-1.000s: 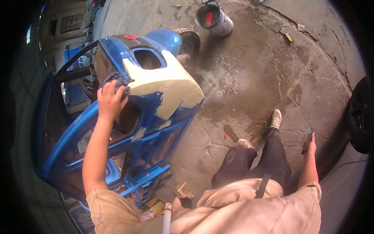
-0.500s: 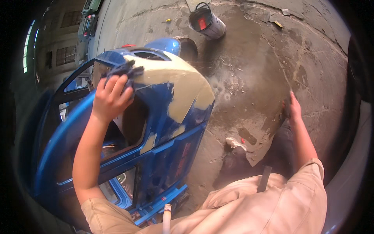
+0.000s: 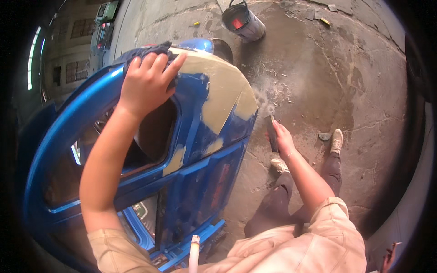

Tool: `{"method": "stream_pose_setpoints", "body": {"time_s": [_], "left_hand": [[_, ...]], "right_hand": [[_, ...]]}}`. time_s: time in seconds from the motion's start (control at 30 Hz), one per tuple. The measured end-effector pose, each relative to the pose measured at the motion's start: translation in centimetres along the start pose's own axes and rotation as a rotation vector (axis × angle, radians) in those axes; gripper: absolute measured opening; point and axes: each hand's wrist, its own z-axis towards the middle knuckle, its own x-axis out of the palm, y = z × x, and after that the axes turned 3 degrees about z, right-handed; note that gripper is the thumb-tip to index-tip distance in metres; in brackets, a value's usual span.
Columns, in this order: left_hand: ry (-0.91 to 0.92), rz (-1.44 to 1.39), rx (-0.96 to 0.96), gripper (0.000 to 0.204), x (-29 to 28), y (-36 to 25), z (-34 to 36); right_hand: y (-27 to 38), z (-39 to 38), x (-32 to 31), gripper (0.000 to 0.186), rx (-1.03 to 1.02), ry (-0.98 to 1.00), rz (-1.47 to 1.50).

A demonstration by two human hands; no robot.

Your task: The person sands a blue vehicle body part with a sanding block and a cloth, repeatedly dipping the cloth into a bucket of water. The person works on the curved surface, smoothing the filler and wiping away dust.

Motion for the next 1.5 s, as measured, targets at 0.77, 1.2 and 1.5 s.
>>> {"method": "stream_pose_setpoints", "body": {"time_s": [0.77, 1.2, 1.5], "left_hand": [[-0.209, 0.059, 0.005, 0.02, 5.6, -3.3, 3.4], [-0.183, -0.05, 0.034, 0.015, 5.1, -3.4, 2.9], [-0.164, -0.049, 0.004, 0.015, 5.1, -3.8, 2.3]], "right_hand": [[2.1, 4.5, 21.6, 0.065, -1.048, -0.167, -0.335], [8.9, 10.3, 23.2, 0.062, -1.216, -0.144, -0.206], [12.9, 10.9, 25.0, 0.059, -1.309, -0.149, -0.19]]}}
